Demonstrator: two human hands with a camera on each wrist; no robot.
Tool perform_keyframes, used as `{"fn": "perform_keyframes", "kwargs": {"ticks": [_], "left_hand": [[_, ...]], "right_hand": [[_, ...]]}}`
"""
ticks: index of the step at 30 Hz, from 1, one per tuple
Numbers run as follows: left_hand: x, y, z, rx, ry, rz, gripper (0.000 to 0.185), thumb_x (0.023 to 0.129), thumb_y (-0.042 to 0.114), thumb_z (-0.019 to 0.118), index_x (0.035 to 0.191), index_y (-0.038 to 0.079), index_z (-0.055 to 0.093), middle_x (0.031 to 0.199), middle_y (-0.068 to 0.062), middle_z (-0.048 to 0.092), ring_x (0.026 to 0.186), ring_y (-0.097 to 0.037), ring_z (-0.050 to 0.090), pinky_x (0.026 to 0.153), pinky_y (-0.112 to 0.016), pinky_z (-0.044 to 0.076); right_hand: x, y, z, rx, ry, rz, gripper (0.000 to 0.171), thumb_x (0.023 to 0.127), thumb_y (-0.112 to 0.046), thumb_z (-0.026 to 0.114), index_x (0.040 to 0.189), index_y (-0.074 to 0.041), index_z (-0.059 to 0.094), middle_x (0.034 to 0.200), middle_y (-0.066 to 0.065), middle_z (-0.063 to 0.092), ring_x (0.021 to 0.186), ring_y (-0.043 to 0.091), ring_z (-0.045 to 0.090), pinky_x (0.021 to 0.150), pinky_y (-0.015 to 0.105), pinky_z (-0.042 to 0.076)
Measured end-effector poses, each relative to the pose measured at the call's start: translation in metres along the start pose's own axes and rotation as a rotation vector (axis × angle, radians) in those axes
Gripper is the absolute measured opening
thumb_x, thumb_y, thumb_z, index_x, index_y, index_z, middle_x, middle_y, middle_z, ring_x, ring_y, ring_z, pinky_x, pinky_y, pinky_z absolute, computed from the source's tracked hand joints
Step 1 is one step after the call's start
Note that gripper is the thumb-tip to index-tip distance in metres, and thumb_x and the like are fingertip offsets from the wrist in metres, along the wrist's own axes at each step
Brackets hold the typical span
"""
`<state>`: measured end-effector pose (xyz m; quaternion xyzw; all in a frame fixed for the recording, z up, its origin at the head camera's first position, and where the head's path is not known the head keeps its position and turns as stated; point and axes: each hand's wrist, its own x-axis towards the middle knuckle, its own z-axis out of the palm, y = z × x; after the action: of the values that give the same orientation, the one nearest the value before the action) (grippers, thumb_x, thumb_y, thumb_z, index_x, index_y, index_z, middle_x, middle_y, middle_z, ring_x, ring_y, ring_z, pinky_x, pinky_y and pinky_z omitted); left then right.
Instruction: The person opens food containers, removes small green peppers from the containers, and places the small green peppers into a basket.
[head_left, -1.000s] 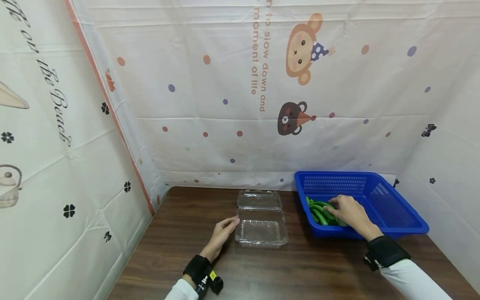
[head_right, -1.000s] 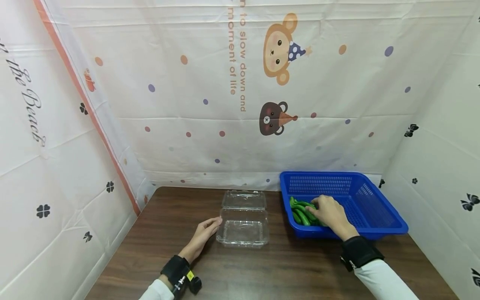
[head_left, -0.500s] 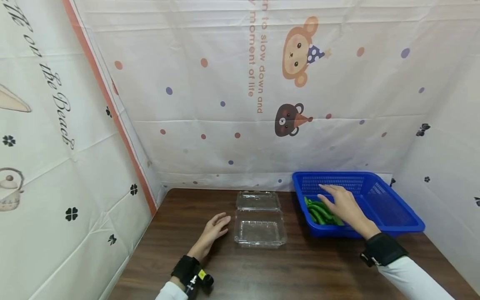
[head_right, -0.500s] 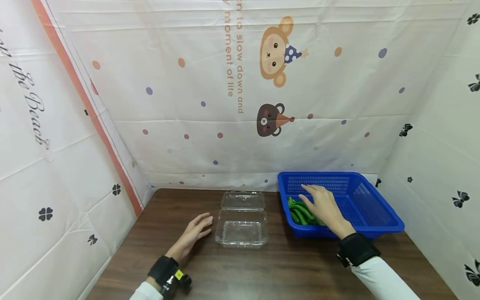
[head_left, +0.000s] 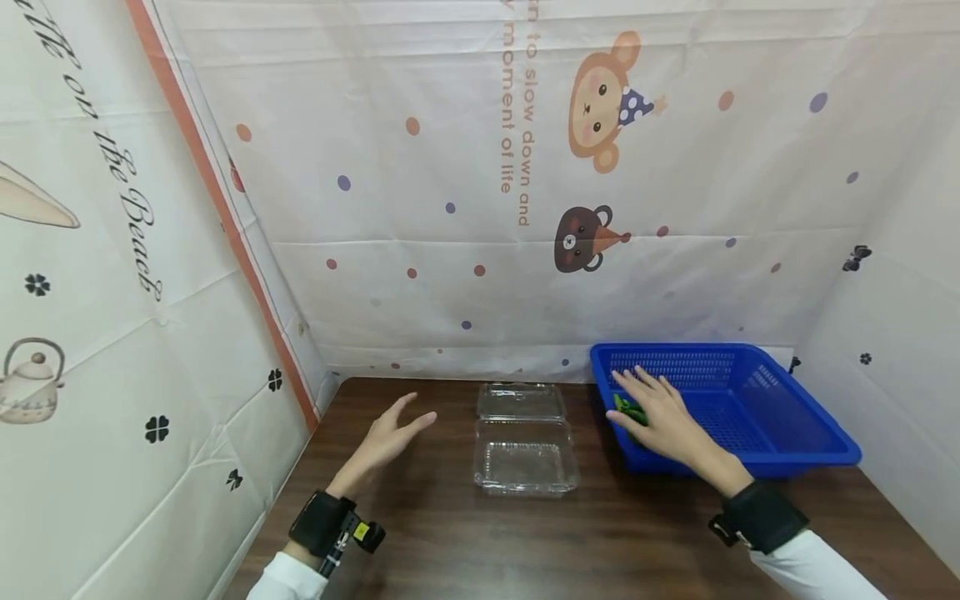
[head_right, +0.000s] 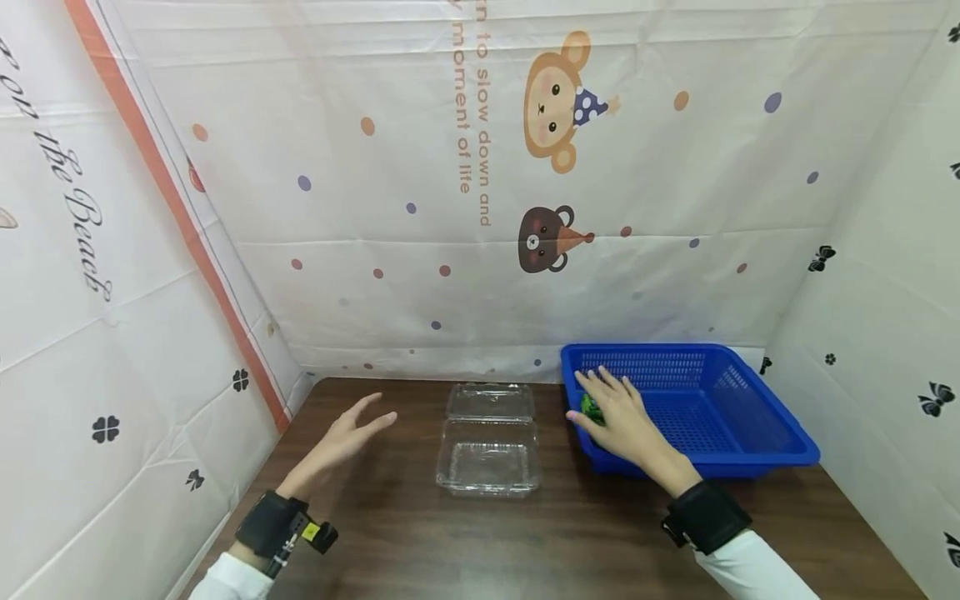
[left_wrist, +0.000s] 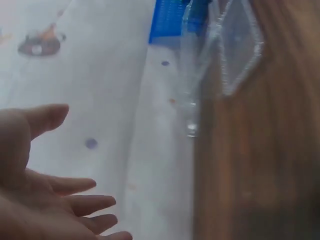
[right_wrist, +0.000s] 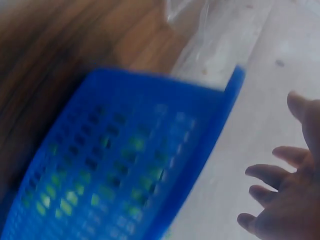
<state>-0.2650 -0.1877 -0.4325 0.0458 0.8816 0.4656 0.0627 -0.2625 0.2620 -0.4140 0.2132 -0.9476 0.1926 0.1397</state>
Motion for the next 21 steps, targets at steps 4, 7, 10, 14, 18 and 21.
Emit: {"fn": "perform_keyframes", "kwargs": {"ticks": [4,7,10,14,18,21], "left_hand": [[0.002,0.016,0.004,0.132,-0.008,0.182,0.088,0.095,0.045,0.070,0.163,0.011,0.026,0.170,-0.021,0.017,0.157,-0.045,0.015,0.121,-0.076,0.023],[0.006,0.018,0.011,0.225,-0.040,0.335,0.099,0.089,0.046,0.078,0.164,0.011,0.024,0.170,-0.019,0.019,0.158,-0.043,0.014,0.123,-0.075,0.022],[0.011,0.016,0.015,0.305,-0.079,0.444,0.101,0.088,0.045,0.078,0.165,0.012,0.021,0.170,-0.017,0.021,0.159,-0.039,0.012,0.128,-0.070,0.012],[0.009,0.015,0.018,0.371,-0.117,0.482,0.096,0.096,0.048,0.069,0.166,0.015,0.013,0.171,-0.010,0.018,0.161,-0.032,0.007,0.131,-0.063,-0.001],[0.005,0.016,0.024,0.450,-0.117,0.516,0.095,0.097,0.053,0.065,0.166,0.020,0.008,0.172,-0.004,0.015,0.161,-0.028,0.002,0.132,-0.061,-0.005],[0.004,0.017,0.029,0.500,-0.074,0.572,0.093,0.096,0.052,0.066,0.166,0.019,0.013,0.171,-0.004,0.017,0.161,-0.029,0.003,0.131,-0.063,-0.003]], "right_hand": [[-0.003,-0.014,0.016,0.022,-0.041,-0.044,0.074,0.097,-0.040,0.069,0.156,-0.005,0.042,0.159,0.027,0.039,0.151,0.050,0.026,0.121,0.076,0.018],[-0.006,-0.023,0.028,0.039,-0.033,-0.092,0.075,0.095,-0.041,0.072,0.157,-0.009,0.042,0.161,0.025,0.038,0.152,0.049,0.026,0.121,0.076,0.018],[-0.008,-0.030,0.038,0.047,-0.014,-0.133,0.075,0.093,-0.041,0.073,0.157,-0.014,0.043,0.163,0.023,0.036,0.154,0.046,0.025,0.122,0.074,0.017],[-0.009,-0.038,0.046,0.045,0.011,-0.176,0.076,0.092,-0.040,0.075,0.157,-0.018,0.043,0.166,0.024,0.027,0.159,0.039,0.016,0.129,0.067,0.010],[-0.010,-0.041,0.051,0.032,0.020,-0.218,0.077,0.091,-0.041,0.075,0.157,-0.018,0.043,0.167,0.024,0.024,0.161,0.031,0.005,0.132,0.062,0.002],[-0.011,-0.041,0.053,0.028,0.028,-0.241,0.077,0.092,-0.042,0.074,0.158,-0.020,0.042,0.167,0.024,0.026,0.162,0.024,0.001,0.133,0.058,-0.002]]}}
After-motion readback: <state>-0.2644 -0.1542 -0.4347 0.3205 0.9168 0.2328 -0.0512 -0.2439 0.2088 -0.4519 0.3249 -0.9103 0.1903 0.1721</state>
